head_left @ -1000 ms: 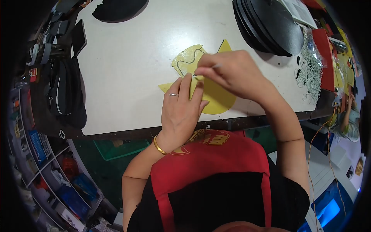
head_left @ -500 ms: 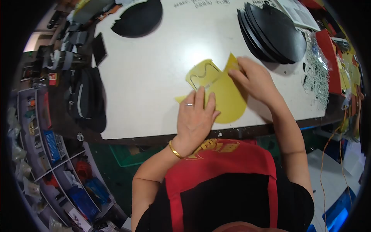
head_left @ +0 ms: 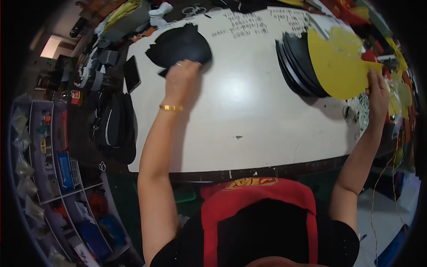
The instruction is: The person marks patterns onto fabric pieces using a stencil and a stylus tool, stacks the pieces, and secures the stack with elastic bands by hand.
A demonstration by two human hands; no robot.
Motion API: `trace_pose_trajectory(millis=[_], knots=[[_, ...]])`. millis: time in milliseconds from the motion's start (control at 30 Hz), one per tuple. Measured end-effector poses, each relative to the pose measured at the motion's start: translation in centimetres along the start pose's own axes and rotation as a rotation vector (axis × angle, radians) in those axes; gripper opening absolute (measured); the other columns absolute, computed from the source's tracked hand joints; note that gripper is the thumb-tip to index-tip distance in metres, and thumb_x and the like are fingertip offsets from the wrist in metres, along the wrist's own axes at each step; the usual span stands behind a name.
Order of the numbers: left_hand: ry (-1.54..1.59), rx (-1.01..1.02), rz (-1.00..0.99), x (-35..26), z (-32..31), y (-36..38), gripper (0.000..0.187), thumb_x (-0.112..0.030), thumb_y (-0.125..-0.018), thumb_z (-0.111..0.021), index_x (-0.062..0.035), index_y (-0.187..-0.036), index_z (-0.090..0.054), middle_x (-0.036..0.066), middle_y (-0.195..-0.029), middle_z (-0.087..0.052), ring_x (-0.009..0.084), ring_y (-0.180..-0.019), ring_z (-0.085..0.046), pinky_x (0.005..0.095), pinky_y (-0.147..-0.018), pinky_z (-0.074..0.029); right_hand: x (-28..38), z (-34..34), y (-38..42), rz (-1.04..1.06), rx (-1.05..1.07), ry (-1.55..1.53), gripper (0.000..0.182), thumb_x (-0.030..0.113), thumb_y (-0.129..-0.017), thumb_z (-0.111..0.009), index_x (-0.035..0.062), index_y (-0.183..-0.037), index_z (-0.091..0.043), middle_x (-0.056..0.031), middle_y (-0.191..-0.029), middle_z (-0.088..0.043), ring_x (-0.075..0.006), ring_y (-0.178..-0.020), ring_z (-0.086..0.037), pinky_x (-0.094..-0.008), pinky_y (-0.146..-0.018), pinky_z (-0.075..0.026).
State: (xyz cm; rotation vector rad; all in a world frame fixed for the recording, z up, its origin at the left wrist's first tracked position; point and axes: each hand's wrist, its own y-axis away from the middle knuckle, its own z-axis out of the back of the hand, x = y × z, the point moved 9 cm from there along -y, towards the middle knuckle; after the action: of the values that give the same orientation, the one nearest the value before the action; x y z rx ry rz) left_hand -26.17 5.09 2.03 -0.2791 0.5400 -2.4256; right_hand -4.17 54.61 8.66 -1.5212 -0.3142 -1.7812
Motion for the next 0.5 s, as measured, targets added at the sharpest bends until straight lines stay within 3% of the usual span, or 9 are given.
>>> trace_pose_trajectory(millis=[67,133,200,267,333,400,433,500], knots=[[0.251,0.07,-0.196,-9.7,2.1,2.6,0.025,0.0,-0.076,-0.068,-0.0015,-0.101,-0.069,0.008,-0.084,-0.065,0.0266,-0.075,-0.064,0.0382,-0.065,-0.054,1.9,-0.2,4.0,0.064,-0.041,-0.039,0.028,0.024,-0.103,-0.063,0.0021,-0.12,-0.068,0.001,-0.097,-0.07,-0.0016,-0.072,-0.056,-0.0151,-0.06,-0.041],[0.443,0.046,-0.292,-17.3,4.2,6.3,0.024,-0.001,-0.076,-0.07,-0.0013,-0.101,-0.07,0.007,-0.082,-0.063,0.0232,-0.071,-0.061,0.0353,-0.06,-0.052,2.5,-3.6,7.1,0.087,0.009,-0.193,0.025,0.022,-0.103,-0.063,0.0023,-0.117,-0.068,-0.0006,-0.097,-0.07,-0.0024,-0.071,-0.057,-0.018,-0.058,-0.044],[0.504,0.088,-0.27,-21.6,5.8,8.0,0.025,-0.005,-0.077,-0.074,-0.0017,-0.101,-0.071,0.006,-0.083,-0.063,0.0214,-0.074,-0.062,0.0343,-0.06,-0.051,1.4,-9.1,9.9,-0.013,0.241,-0.165,0.018,0.018,-0.101,-0.065,0.0028,-0.111,-0.068,-0.003,-0.092,-0.07,-0.0049,-0.069,-0.06,-0.02,-0.059,-0.048],[0.619,0.027,-0.23,-22.2,7.5,8.7,0.028,-0.008,-0.076,-0.078,-0.0027,-0.103,-0.071,0.007,-0.086,-0.065,0.0235,-0.078,-0.064,0.0353,-0.063,-0.052,0.9,-16.0,13.0,-0.066,0.611,-0.177,0.015,0.017,-0.098,-0.068,0.0027,-0.1,-0.065,-0.0003,-0.081,-0.066,-0.005,-0.065,-0.06,-0.0204,-0.056,-0.048],[0.6,-0.044,-0.163,-21.4,8.3,8.9,0.031,-0.012,-0.075,-0.08,-0.0031,-0.103,-0.07,0.008,-0.092,-0.066,0.0256,-0.085,-0.065,0.0367,-0.068,-0.053,-1.0,-20.0,15.8,-0.243,0.81,-0.019,0.02,0.022,-0.095,-0.072,0.0027,-0.097,-0.068,-0.0019,-0.069,-0.065,-0.007,-0.059,-0.059,-0.0243,-0.055,-0.048],[0.453,-0.121,-0.07,-19.4,8.7,8.7,0.034,-0.018,-0.075,-0.08,-0.0029,-0.103,-0.068,0.01,-0.098,-0.065,0.0276,-0.095,-0.065,0.0383,-0.075,-0.053,0.1,-21.4,16.3,-0.006,0.766,0.263,0.028,0.028,-0.091,-0.074,0.0018,-0.099,-0.071,-0.0093,-0.068,-0.068,-0.0169,-0.06,-0.066,-0.0309,-0.06,-0.052],[0.352,0.017,0.042,-18.5,7.3,8.4,0.045,-0.021,-0.075,-0.081,-0.002,-0.113,-0.066,0.015,-0.111,-0.064,0.0329,-0.109,-0.062,0.044,-0.09,-0.051,0.1,-21.5,16.4,0.018,0.759,0.351,0.03,0.03,-0.09,-0.074,0.0018,-0.1,-0.071,-0.0114,-0.07,-0.069,-0.0208,-0.062,-0.068,-0.0327,-0.061,-0.053],[0.34,0.088,0.151,-17.6,5.8,8.6,0.051,-0.023,-0.075,-0.083,-0.0027,-0.119,-0.065,0.014,-0.119,-0.063,0.0338,-0.114,-0.06,0.0441,-0.095,-0.048,0.2,-21.7,16.4,0.072,0.745,0.529,0.034,0.033,-0.088,-0.073,0.0017,-0.101,-0.071,-0.0157,-0.073,-0.07,-0.0285,-0.066,-0.071,-0.0363,-0.064,-0.054]])
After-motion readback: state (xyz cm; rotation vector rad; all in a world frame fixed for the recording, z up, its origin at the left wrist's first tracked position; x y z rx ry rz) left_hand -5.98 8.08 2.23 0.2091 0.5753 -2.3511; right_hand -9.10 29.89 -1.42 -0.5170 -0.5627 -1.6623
